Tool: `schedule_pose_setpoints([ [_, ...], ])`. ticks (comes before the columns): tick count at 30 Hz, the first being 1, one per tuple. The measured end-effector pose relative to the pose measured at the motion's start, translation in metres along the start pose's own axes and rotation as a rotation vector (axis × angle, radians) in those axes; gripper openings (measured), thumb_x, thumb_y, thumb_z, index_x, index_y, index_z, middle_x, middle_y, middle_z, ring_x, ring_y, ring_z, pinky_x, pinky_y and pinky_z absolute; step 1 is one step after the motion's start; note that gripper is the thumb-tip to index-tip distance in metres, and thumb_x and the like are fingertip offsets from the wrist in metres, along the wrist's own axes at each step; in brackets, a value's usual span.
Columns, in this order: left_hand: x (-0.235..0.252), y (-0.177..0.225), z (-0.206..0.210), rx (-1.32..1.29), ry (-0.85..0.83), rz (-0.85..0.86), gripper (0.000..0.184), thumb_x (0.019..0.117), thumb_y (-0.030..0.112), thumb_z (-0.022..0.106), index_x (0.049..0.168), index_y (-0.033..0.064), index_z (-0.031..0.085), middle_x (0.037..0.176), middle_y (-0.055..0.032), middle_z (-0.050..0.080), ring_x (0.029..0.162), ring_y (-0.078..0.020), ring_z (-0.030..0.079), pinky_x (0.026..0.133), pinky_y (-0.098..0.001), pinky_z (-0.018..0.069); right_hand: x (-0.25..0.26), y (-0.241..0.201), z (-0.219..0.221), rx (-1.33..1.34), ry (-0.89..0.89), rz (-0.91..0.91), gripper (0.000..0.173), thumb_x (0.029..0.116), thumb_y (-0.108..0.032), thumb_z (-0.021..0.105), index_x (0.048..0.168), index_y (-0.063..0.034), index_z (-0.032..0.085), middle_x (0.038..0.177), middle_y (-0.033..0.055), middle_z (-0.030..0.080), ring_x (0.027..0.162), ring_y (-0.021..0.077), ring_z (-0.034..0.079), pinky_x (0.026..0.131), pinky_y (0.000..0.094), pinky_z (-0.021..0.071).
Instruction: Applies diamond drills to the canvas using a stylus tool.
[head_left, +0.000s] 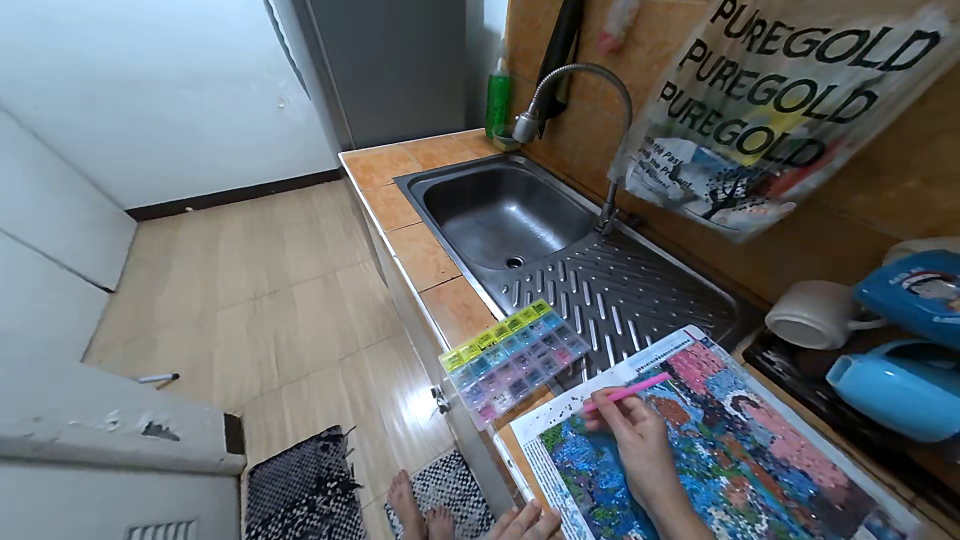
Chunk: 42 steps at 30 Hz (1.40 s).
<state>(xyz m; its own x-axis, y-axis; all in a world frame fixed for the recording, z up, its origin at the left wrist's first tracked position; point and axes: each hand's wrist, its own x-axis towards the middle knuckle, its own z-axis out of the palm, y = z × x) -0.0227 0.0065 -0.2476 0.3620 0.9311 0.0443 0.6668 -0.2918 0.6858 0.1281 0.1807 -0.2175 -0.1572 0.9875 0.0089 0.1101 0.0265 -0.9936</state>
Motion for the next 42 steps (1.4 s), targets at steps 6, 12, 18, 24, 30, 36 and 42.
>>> schedule_pose_setpoints([
  [6,0.001,0.0,0.002,0.03,0.042,0.028,0.037,0.0984,-0.003,0.05,0.131,-0.0029,0.066,0.142,-0.0186,0.062,0.134,-0.0391,0.057,0.112,-0.0527,0.0443,-0.047,-0.01,-0.033,0.04,0.026,0.117,0.013,0.1016,-0.002,0.048,0.101,0.0016,0.06,0.081,0.0006,0.071,0.07,0.0096,0.071,0.067,0.0257,0.0618],
  [12,0.007,0.009,-0.003,0.083,0.084,0.046,0.033,0.0951,-0.005,0.054,0.125,-0.002,0.069,0.135,-0.0204,0.065,0.128,-0.0399,0.061,0.108,-0.0519,0.0481,-0.091,0.005,-0.048,-0.022,0.014,0.126,0.012,0.1007,0.002,0.048,0.103,0.0052,0.059,0.082,-0.0007,0.07,0.069,0.0054,0.069,0.067,0.0242,0.0611],
  [18,0.005,0.002,0.004,0.107,0.126,0.165,0.036,0.0929,-0.009,0.053,0.124,-0.0018,0.069,0.134,-0.0185,0.067,0.128,-0.0352,0.062,0.11,-0.0465,0.0474,-0.105,0.018,-0.049,-0.1,0.024,0.042,0.013,0.0999,0.001,0.051,0.102,0.0096,0.06,0.08,0.0005,0.069,0.068,0.0021,0.068,0.069,0.0221,0.0606],
  [24,0.006,0.006,-0.001,0.092,0.061,0.129,0.034,0.0955,-0.007,0.052,0.124,-0.0038,0.069,0.136,-0.0188,0.066,0.13,-0.0362,0.061,0.111,-0.0486,0.046,-0.105,0.024,-0.05,-0.168,0.015,-0.047,0.014,0.0984,0.001,0.054,0.1,0.012,0.062,0.079,0.0025,0.068,0.068,0.0005,0.067,0.068,0.0194,0.0589],
  [30,0.007,0.008,-0.004,0.089,0.037,0.1,0.033,0.0949,-0.007,0.053,0.123,-0.0035,0.07,0.136,-0.0171,0.066,0.13,-0.0352,0.061,0.11,-0.0491,0.0461,-0.105,0.02,-0.052,-0.19,0.021,-0.065,0.015,0.0986,0.001,0.054,0.101,0.0135,0.062,0.081,0.0036,0.069,0.07,0.001,0.068,0.069,0.0198,0.0596],
  [36,0.007,0.006,-0.003,0.101,0.042,0.097,0.033,0.0953,-0.006,0.053,0.123,-0.0028,0.07,0.137,-0.0155,0.066,0.131,-0.034,0.061,0.111,-0.0485,0.0461,-0.107,0.023,-0.053,-0.21,0.015,-0.067,0.015,0.0982,0.001,0.054,0.1,0.0139,0.062,0.081,0.0051,0.069,0.07,0.0021,0.069,0.069,0.0209,0.0602],
  [42,0.007,0.008,-0.004,0.099,0.041,0.087,0.033,0.0949,-0.007,0.052,0.123,-0.0027,0.071,0.137,-0.0151,0.066,0.13,-0.0334,0.061,0.111,-0.0482,0.0463,-0.108,0.027,-0.053,-0.218,0.006,-0.08,0.015,0.0979,0.0,0.055,0.1,0.0134,0.063,0.081,0.0063,0.07,0.07,0.0034,0.069,0.07,0.0218,0.0606],
])
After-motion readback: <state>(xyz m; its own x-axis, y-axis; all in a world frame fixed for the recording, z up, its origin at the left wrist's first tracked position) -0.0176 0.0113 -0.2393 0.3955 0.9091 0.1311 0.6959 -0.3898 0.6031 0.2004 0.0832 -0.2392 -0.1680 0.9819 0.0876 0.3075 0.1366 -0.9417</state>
